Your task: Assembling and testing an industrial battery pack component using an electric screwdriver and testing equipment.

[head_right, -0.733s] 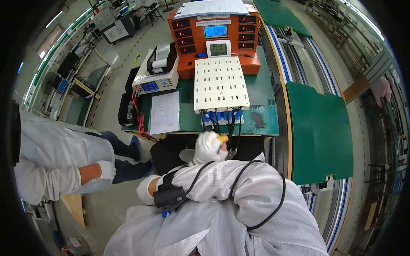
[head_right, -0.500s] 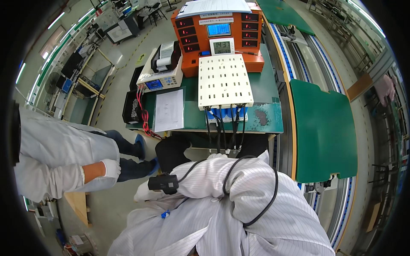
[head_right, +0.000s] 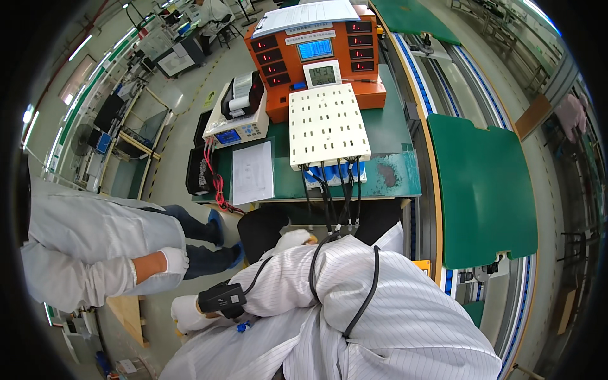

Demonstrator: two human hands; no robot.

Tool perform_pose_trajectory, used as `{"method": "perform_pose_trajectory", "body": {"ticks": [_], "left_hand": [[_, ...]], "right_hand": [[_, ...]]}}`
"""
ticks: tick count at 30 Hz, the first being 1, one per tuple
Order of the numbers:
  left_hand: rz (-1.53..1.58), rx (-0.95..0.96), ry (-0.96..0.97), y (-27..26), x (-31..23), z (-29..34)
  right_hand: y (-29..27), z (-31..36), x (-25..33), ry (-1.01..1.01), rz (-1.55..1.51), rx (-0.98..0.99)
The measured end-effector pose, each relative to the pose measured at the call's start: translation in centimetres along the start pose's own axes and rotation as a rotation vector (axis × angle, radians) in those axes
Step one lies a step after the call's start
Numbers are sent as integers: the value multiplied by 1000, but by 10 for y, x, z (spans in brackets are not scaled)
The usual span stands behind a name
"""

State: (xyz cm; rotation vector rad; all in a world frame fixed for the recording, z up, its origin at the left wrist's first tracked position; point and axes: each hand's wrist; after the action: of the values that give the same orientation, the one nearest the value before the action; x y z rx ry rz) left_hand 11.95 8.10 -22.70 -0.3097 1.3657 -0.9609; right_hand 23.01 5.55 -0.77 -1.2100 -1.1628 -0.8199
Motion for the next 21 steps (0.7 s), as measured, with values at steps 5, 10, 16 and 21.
{"method": "perform_pose_trajectory", "body": {"ticks": [5, 10, 16, 21], "left_hand": [[-125, 294, -145, -21, 33, 27], [-176, 430, -403, -45, 83, 88], [-372, -62, -371, -130, 10, 76], [-527, -526, -412, -229, 10, 66]], "right_hand": [[-35, 16, 25, -142, 13, -193], [-60, 49, 49, -421, -47, -174], [-92, 93, 33, -442, 251, -227], [-85, 116, 31, -636, 562, -443]]}}
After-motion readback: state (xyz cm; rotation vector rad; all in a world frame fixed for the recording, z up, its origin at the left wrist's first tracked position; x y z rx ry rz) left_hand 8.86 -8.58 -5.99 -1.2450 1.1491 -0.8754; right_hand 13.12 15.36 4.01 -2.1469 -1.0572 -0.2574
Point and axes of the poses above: each hand's wrist, its own z-axis away from the middle knuckle, its own y-axis out of the palm, x = y × z, and after that the axes turned 11 degrees about z, right-handed
